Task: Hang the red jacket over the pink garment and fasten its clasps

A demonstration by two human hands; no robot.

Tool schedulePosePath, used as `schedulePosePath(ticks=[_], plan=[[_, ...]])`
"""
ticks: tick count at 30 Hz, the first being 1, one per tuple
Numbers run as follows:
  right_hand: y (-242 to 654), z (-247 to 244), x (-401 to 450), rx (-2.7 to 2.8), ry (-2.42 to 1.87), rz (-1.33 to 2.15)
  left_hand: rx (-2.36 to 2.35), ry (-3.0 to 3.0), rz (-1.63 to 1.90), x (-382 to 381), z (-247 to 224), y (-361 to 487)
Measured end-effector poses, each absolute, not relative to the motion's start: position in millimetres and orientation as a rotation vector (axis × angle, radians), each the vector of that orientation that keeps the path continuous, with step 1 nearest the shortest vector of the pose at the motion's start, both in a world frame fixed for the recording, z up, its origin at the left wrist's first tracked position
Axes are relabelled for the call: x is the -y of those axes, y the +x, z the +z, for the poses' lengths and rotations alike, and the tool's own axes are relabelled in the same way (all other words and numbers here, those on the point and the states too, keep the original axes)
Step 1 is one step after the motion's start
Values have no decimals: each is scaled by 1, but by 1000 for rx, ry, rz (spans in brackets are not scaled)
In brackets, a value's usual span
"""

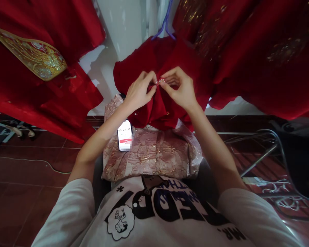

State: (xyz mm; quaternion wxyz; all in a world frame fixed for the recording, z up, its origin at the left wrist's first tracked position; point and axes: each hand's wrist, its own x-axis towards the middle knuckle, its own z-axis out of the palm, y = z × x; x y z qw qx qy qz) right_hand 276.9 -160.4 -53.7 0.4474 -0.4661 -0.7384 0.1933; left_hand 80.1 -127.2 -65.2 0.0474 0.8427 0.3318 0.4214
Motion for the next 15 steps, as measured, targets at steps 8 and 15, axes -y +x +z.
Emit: schedulePosePath(ticks=[8,15], plan=[[278,-49,168,1867,-1141,439,-977,2548,1308,124,-60,86],[288,-69,139,1833,-901,391,-1148,2666,1092,135,-45,89]])
